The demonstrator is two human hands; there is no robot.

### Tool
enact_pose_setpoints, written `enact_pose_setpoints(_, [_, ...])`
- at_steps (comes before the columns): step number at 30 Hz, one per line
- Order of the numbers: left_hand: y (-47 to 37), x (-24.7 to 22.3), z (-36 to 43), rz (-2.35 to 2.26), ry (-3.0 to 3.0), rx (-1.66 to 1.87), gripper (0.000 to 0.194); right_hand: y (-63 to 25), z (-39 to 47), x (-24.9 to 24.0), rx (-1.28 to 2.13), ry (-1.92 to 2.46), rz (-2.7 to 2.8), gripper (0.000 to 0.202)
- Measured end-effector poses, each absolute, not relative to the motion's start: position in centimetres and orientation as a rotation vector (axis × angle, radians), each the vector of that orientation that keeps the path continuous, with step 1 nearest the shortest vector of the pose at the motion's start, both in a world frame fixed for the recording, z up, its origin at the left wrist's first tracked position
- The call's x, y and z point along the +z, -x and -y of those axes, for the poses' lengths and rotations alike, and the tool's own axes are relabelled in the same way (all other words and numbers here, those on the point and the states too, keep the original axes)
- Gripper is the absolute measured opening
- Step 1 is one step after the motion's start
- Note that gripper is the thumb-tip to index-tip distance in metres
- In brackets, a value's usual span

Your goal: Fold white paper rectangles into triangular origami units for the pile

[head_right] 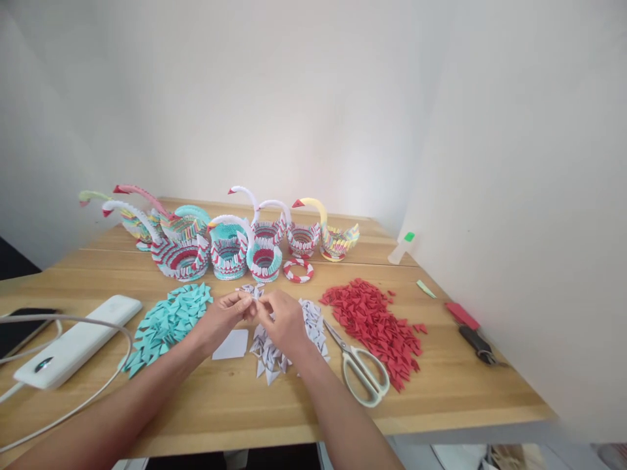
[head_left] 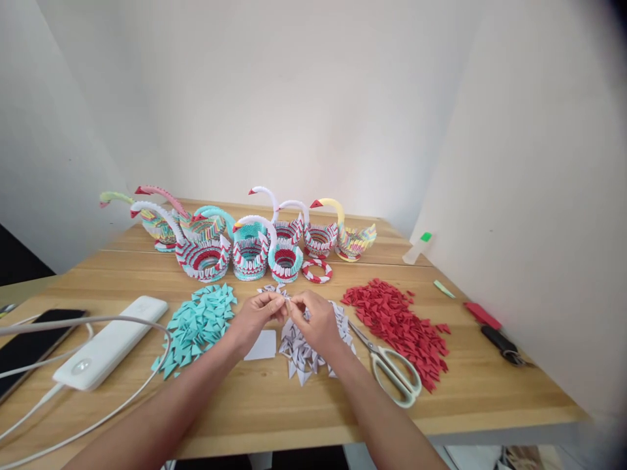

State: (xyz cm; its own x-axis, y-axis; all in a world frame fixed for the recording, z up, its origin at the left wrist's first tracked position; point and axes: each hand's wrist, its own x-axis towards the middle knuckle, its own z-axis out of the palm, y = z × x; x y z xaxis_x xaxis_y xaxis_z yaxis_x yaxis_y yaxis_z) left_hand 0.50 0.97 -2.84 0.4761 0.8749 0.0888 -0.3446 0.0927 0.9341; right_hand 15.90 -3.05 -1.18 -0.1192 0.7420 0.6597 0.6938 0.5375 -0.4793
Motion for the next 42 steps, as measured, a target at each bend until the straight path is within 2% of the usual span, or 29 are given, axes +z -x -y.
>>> enact_pose_setpoints(10, [-0.5, -3.0, -1.0, -0.533, -0.774, 0.874, 0.027, -16.0, 2.5, -1.9, -0.317, 1.116, 2.029, 0.020])
enact_pose_setpoints(19, [-0.3, -2.9, -1.4, -0.601, -0.670, 0.950, 0.028, -16.5, 2.3, -2.3, -0.186, 1.135, 2.062, 0.019])
enact_pose_setpoints(24, [-0.1, -3.1, -1.5, -0.629, -0.703, 0.949, 0.030, -17.3, 3.2, 1.0, -0.224, 1.308, 2.121, 0.022])
enact_pose_setpoints(29, [0.0, -3.0, -1.5, -0.590, -0.699, 0.978, 0.025, -21.7, 8.3, 4.0, -0.238, 1.599, 2.360, 0.020])
enact_pose_setpoints(32, [0.0, -2.7, -1.6, -0.556, -0.658, 0.964, 0.022, -26.9, 12.2, 2.1, -0.253, 1.733, 2.262, 0.024])
enact_pose_setpoints(35, [0.1, -2.5, -1.6, -0.547, -0.602, 0.926, 0.018, -31.0, 15.0, -1.2, -0.124, 1.878, 2.180, 0.025])
enact_pose_setpoints(38, [0.1, -2.6, -1.4, -0.567, -0.597, 0.897, 0.013, -31.9, 16.5, -3.5, 0.017, 1.965, 2.098, 0.027])
enact_pose_setpoints(42, [0.0, -2.6, -1.2, -0.582, -0.603, 0.845, 0.010, -30.6, 16.4, -4.4, -0.011, 2.091, 1.941, 0.027])
